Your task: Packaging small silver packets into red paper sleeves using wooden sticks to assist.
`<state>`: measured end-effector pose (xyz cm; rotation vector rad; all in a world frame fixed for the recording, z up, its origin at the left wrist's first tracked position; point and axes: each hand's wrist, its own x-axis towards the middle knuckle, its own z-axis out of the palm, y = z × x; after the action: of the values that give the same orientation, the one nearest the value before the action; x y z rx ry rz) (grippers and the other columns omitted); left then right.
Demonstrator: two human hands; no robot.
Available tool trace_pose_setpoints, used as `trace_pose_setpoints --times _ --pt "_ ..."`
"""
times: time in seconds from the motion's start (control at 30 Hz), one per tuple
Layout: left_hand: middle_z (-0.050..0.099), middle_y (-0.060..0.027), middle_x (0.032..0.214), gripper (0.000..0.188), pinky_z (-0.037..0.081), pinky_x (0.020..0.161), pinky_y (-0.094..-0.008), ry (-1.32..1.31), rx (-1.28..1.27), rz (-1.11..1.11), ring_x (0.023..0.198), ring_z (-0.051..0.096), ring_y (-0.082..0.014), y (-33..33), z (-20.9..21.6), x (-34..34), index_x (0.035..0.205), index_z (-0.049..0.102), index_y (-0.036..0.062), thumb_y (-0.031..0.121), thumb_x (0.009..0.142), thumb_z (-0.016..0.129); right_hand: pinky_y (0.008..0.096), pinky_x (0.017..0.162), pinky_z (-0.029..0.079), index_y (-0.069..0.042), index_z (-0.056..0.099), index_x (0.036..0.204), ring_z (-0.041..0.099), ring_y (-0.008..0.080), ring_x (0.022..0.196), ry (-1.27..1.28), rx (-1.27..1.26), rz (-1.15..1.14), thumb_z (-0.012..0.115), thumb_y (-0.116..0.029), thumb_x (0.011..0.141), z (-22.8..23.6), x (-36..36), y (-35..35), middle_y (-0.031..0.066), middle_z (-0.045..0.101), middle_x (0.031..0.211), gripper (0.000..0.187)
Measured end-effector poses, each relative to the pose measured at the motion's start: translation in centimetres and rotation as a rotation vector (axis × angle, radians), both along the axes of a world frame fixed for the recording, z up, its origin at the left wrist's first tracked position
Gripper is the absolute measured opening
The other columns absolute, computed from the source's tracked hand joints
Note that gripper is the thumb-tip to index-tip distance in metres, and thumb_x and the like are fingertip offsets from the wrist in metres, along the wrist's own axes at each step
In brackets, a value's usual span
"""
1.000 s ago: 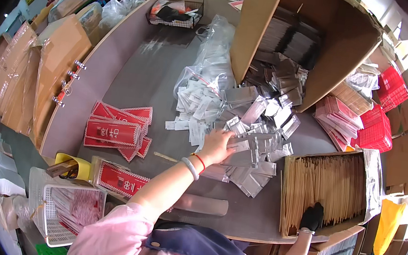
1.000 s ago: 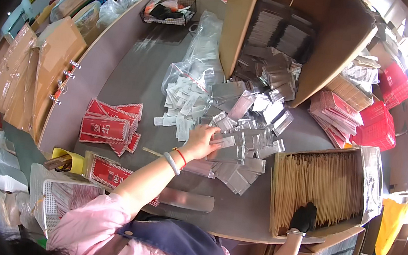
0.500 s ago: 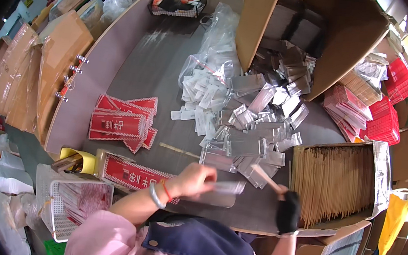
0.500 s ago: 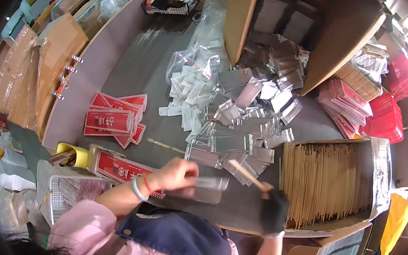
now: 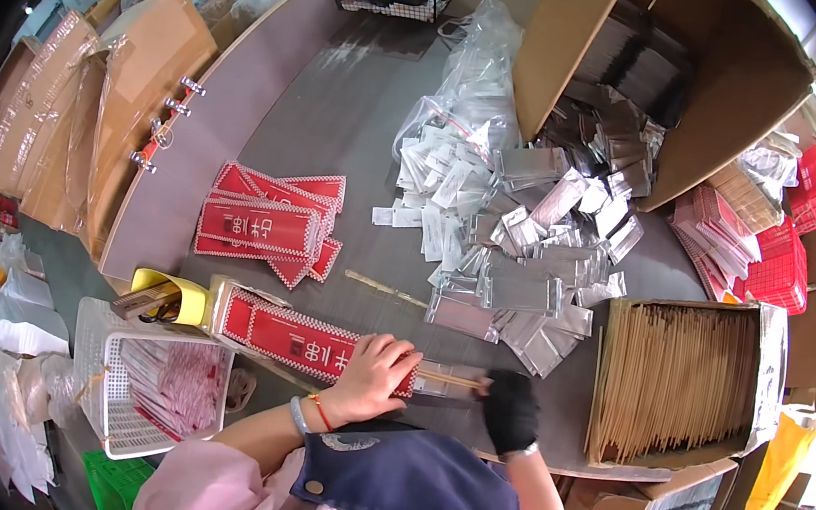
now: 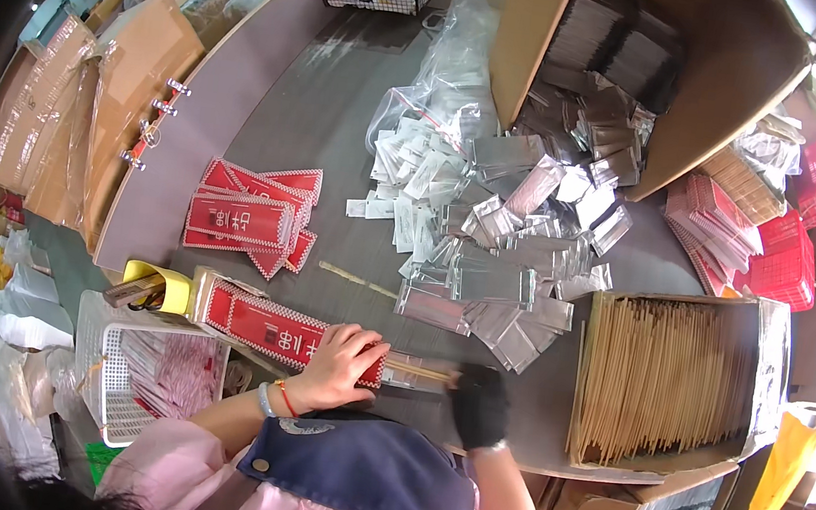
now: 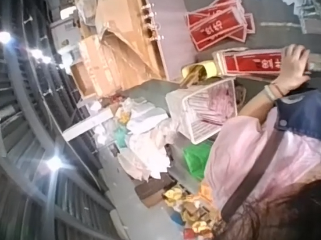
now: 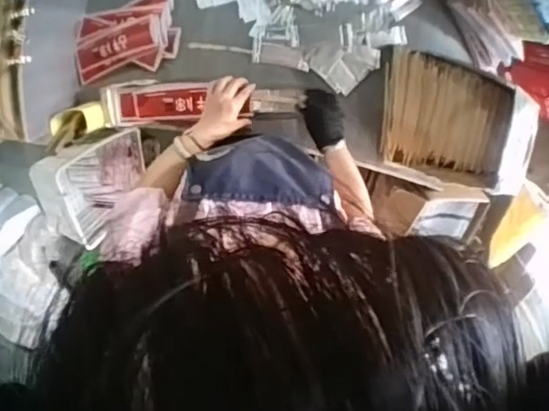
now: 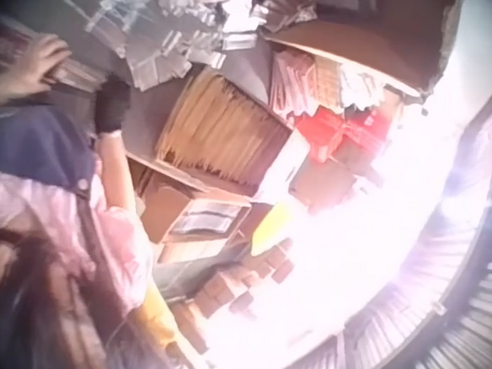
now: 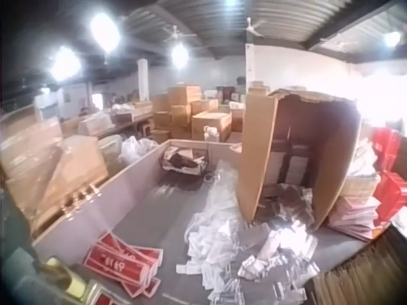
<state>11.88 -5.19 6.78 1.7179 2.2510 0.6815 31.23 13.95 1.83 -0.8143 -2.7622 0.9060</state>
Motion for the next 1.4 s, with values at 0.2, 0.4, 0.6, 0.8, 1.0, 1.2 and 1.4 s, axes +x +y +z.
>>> trace_pose_setpoints --times 0.2,0.4,0.6,0.8,1.0,1.2,1.4 --pt "0.059 -0.0082 0.116 0.058 0.045 0.090 -0.0435 -0.030 0.047 -0.071 0.105 0.054 -0.0294 2.3 -1.7 0.4 0.120 0.062 0.0047 0.017 0.067 0.082 0.0381 0.076 0.052 -0.005 0.064 0.100 0.066 0.0317 0.086 0.312 -0.671 -0.062 0.076 -0.011 0.079 -0.9 -3.8 -4.5 0.0141 0.064 0.096 0.026" --pt "0.054 -0.0076 0.109 0.023 0.042 0.081 -0.0409 0.180 -0.131 -0.264 0.099 0.052 -0.0274 2.7 -1.5 -0.1 0.102 0.067 0.0189 0.021 0.080 0.064 0.0522 0.097 0.034 -0.013 0.058 0.122 0.053 0.0280 0.114 -0.033 0.194 0.266 0.082 -0.042 0.062 4.4 -3.9 -1.7 0.0068 0.059 0.119 0.071" --pt "0.054 -0.0052 0.099 0.010 0.044 0.077 -0.0427 0.225 -0.046 -0.311 0.093 0.054 -0.0247 2.3 4.5 -6.4 0.083 0.063 0.0171 0.015 0.073 0.064 0.0471 0.090 0.038 -0.014 0.059 0.114 0.055 0.0288 0.106 0.048 0.144 0.164 0.083 -0.036 0.063 6.8 -2.6 0.0 0.0065 0.060 0.110 0.060" --pt "0.051 -0.0169 0.130 0.045 0.040 0.096 -0.0531 0.219 0.044 0.335 0.121 0.047 -0.0379 -1.5 1.6 -8.9 0.108 0.066 0.0064 0.024 0.069 0.079 0.0464 0.088 0.038 -0.009 0.058 0.114 0.057 0.0309 0.101 0.043 0.192 0.087 0.084 -0.036 0.063 7.1 -1.7 0.2 0.0091 0.061 0.107 0.063" --pt "0.040 -0.0210 0.143 0.099 0.021 0.109 -0.0679 0.000 -0.104 0.518 0.136 0.032 -0.0451 -3.0 -4.0 -1.4 0.137 0.049 0.0025 0.048 0.059 0.089 0.0470 0.089 0.037 -0.010 0.059 0.111 0.056 0.0319 0.100 -0.037 0.236 0.170 0.082 -0.038 0.062 7.3 -2.5 -1.2 0.0098 0.060 0.105 0.061" --pt "0.041 -0.0204 0.144 0.100 0.021 0.110 -0.0661 -0.077 -0.012 0.505 0.136 0.033 -0.0439 -3.4 -4.9 -1.7 0.137 0.049 0.0026 0.049 0.058 0.090 0.0483 0.090 0.037 -0.010 0.060 0.109 0.056 0.0308 0.098 -0.155 0.215 0.273 0.082 -0.039 0.062 7.2 -2.9 -1.9 0.0103 0.059 0.102 0.060" --pt "0.037 -0.0211 0.147 0.103 0.018 0.109 -0.0695 -0.100 -0.052 0.472 0.137 0.030 -0.0449 -2.6 -4.5 -2.2 0.142 0.042 0.0024 0.045 0.061 0.089 0.0494 0.090 0.038 -0.009 0.059 0.115 0.055 0.0305 0.103 0.064 0.133 0.352 0.081 -0.040 0.062 2.9 -6.8 -5.4 0.0108 0.058 0.107 0.065"
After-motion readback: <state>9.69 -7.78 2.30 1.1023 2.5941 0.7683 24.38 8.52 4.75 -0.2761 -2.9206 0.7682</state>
